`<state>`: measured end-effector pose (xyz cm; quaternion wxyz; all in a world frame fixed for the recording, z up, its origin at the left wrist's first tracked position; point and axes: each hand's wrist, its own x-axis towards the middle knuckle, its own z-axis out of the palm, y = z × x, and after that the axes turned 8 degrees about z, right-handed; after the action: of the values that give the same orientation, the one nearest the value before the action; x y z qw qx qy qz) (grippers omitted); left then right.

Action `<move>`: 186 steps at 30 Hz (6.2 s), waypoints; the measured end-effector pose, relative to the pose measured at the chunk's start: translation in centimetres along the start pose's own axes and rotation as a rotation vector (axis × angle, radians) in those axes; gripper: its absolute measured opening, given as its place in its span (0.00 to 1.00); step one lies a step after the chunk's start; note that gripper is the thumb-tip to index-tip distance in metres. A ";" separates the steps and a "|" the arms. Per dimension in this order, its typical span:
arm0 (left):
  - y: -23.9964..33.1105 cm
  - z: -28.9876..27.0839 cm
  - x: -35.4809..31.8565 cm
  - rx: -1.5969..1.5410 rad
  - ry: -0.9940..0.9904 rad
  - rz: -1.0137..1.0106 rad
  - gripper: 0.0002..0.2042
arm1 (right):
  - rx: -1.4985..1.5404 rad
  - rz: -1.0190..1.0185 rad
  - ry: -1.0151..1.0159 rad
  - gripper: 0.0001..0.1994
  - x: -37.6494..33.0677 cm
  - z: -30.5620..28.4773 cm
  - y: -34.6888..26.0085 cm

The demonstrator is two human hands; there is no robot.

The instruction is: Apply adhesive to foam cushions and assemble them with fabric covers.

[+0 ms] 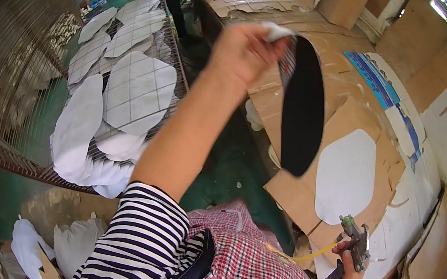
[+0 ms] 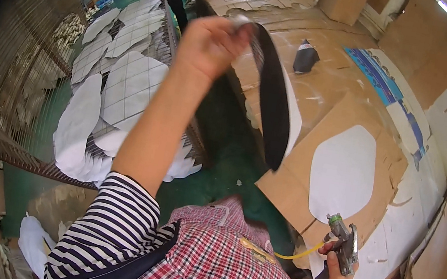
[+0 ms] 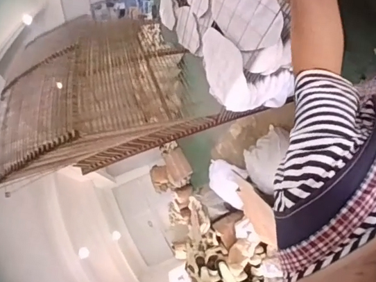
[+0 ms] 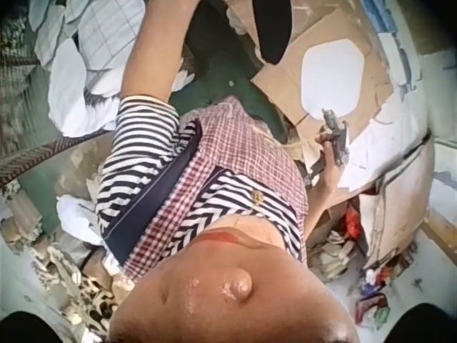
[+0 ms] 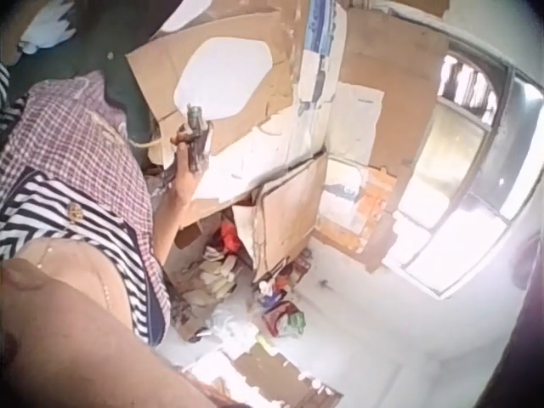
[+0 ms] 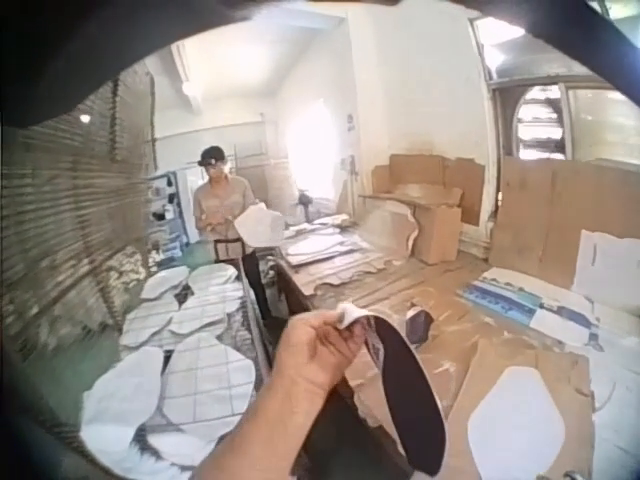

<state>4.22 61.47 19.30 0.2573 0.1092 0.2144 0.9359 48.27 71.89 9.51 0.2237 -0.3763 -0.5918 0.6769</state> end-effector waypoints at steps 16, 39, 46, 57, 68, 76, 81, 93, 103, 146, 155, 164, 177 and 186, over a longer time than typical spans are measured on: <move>21.0 -23.4 -14.0 0.399 0.542 0.443 0.26 | -0.154 0.076 -0.282 0.17 5.0 9.0 -4.4; 6.0 -20.3 -9.1 1.509 0.750 0.877 0.25 | -0.131 0.028 0.146 0.22 0.1 -4.5 -3.3; -10.9 -15.5 -5.4 1.208 0.298 0.488 0.24 | -0.070 0.088 0.358 0.23 -6.5 -9.4 -2.5; -18.3 -22.2 -7.1 1.422 0.206 0.111 0.21 | -0.076 0.004 0.512 0.19 -6.7 -8.2 -2.5; -18.4 -29.2 -9.3 1.485 0.318 -0.001 0.16 | -0.024 -0.007 0.418 0.23 -5.6 -7.9 -1.9; -18.1 -30.9 -10.8 1.528 0.366 -0.083 0.14 | -0.047 0.040 0.464 0.23 -6.7 -9.6 -1.2; -18.4 -31.1 -11.4 1.556 0.406 -0.110 0.13 | -0.062 0.076 0.280 0.23 -7.9 -10.4 -0.8; -20.6 -31.6 -12.1 1.540 0.310 -0.066 0.11 | -0.065 0.018 0.473 0.14 -6.3 -11.0 -1.0; -21.5 -30.4 -12.1 1.489 0.285 -0.102 0.10 | -0.058 0.015 0.343 0.23 -7.9 -11.2 -1.2; -42.2 -14.5 -8.1 2.041 -0.177 -0.586 0.11 | -0.148 0.092 0.259 0.28 -7.7 -13.8 -2.1; -42.9 -14.3 -7.8 2.089 -0.179 -0.616 0.12 | -0.005 0.080 0.181 0.27 -5.0 -15.0 -1.8; -43.9 -16.9 -7.9 1.575 0.050 -0.535 0.12 | -0.039 -0.011 0.380 0.22 -2.3 -16.9 -2.1; -43.8 -15.3 -15.5 0.894 0.159 -0.937 0.16 | -0.095 0.069 0.221 0.27 -5.1 -18.9 -2.2; -44.3 -14.5 -16.8 0.788 0.235 -0.950 0.15 | -0.041 0.010 0.325 0.24 -5.1 -18.1 -1.9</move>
<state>33.13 81.92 -15.37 0.5601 -0.0149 0.5954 0.5758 65.16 79.86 12.28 0.3054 -0.4883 -0.5595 0.5960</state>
